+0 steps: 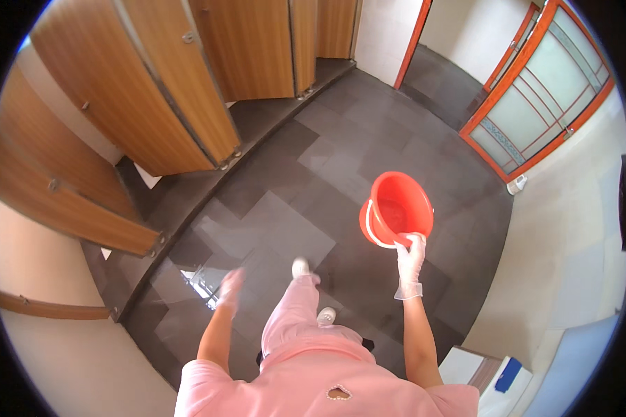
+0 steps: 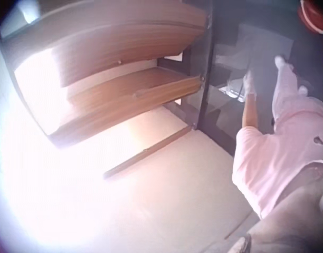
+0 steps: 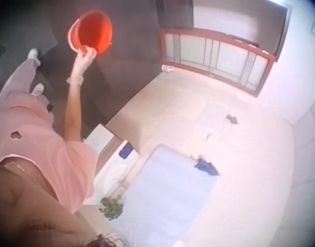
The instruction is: The person wipes down a bathroom vanity and sink with a cloth, rinses the cloth under the faucet, and fills a bucket with water. Then, the person enters bathroom stalls and pours the water into squat toilets.
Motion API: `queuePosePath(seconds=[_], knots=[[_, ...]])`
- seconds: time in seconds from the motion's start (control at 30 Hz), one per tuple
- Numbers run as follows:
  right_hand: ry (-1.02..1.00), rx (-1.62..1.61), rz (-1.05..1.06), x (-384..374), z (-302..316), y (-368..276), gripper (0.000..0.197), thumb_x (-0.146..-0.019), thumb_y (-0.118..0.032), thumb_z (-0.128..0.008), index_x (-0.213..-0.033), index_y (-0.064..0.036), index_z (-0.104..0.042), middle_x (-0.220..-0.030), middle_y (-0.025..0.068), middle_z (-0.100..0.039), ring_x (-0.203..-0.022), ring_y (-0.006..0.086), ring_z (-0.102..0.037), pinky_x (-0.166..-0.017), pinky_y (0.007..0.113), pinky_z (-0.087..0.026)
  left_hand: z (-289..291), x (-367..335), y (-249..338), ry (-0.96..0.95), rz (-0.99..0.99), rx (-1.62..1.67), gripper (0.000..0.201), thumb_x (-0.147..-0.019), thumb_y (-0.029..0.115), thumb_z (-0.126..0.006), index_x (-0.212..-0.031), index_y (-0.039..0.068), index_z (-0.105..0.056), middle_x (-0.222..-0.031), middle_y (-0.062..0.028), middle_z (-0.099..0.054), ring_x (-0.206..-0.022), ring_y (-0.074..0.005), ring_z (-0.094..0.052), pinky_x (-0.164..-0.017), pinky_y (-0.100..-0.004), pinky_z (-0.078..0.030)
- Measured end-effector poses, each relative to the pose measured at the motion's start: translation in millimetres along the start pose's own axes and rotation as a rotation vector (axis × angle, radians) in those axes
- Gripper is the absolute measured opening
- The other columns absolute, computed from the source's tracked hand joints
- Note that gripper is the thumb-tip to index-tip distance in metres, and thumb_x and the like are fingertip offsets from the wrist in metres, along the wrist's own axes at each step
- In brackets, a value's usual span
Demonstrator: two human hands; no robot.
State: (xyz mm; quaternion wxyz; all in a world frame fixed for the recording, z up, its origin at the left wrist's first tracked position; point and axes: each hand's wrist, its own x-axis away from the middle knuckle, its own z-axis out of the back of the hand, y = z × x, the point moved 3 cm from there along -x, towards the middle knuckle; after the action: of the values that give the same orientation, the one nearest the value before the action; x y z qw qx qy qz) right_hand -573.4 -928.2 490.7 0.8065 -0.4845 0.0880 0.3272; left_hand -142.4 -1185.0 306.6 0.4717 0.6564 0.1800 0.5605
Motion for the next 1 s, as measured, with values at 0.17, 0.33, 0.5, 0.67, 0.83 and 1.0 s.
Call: queuePosePath(seconds=[0.17, 0.33, 0.5, 0.67, 0.83, 1.0], knots=[[0.04, 0.091, 0.01, -143, -47, 51, 0.031, -0.063, 0.007, -0.069, -0.086, -0.0051, -0.054, -0.093, 0.0095, -0.051, -0.09, 0.0246, -0.053, -0.08, 0.033, -0.044, 118, 55, -81, 0.087, 0.834, -1.198, 0.034, -0.083, 0.027, -0.059, -0.109, 0.006, -0.061, -0.107, -0.0109, -0.062, -0.099, -0.0247, -0.059, -0.083, -0.0354, -0.048], [0.091, 0.211, 0.0, -280, -60, 113, 0.028, -0.064, 0.005, -0.067, -0.088, -0.0038, -0.055, -0.091, 0.0118, -0.053, -0.092, 0.0286, -0.052, -0.085, 0.038, -0.041, 80, -31, 24, 0.273, 0.868, -0.988, 0.024, -0.083, 0.03, -0.057, -0.093, 0.008, -0.059, -0.087, -0.0045, -0.05, -0.078, -0.0183, -0.048, -0.068, -0.0373, -0.043], [0.195, 0.303, -0.059, -408, -79, 159, 0.022, -0.068, 0.002, -0.066, -0.088, -0.0027, -0.057, -0.09, 0.0106, -0.054, -0.091, 0.0273, -0.052, -0.084, 0.037, -0.041, -45, -397, 214, 0.504, 0.024, -0.316, 0.042, -0.083, 0.039, -0.051, -0.106, 0.004, -0.059, -0.104, -0.011, -0.061, -0.1, -0.0249, -0.054, -0.086, -0.0382, -0.04], [0.314, 0.4, -0.212, -511, -108, 216, 0.017, -0.07, 0.002, -0.066, -0.084, -0.0018, -0.058, -0.087, 0.0098, -0.055, -0.09, 0.0255, -0.052, -0.082, 0.035, -0.041, -374, -570, 492, 0.102, -0.243, -0.14, 0.047, -0.085, 0.034, -0.058, -0.121, 0.004, -0.055, -0.12, -0.0108, -0.057, -0.114, -0.0207, -0.05, -0.096, -0.0303, -0.036], [0.271, 0.523, -0.245, -615, -142, 286, 0.019, -0.07, 0.003, -0.067, -0.086, -0.0024, -0.058, -0.087, 0.0094, -0.055, -0.088, 0.0259, -0.053, -0.081, 0.036, -0.042, -544, -726, 554, -0.198, -0.42, -0.427, 0.051, -0.086, 0.035, -0.057, -0.125, 0.003, -0.05, -0.129, -0.0133, -0.05, -0.124, -0.0232, -0.042, -0.103, -0.0303, -0.03], [0.201, 0.48, -0.16, -794, -222, 326, 0.022, -0.068, 0.004, -0.067, -0.086, -0.0041, -0.058, -0.089, 0.0091, -0.055, -0.091, 0.0259, -0.053, -0.082, 0.036, -0.042, -507, -827, 514, -0.351, -0.48, -1.558, 0.076, -0.065, -0.006, -0.061, -0.135, 0.008, -0.034, -0.138, -0.0145, -0.038, -0.128, -0.0293, -0.035, -0.107, -0.0337, -0.029]])
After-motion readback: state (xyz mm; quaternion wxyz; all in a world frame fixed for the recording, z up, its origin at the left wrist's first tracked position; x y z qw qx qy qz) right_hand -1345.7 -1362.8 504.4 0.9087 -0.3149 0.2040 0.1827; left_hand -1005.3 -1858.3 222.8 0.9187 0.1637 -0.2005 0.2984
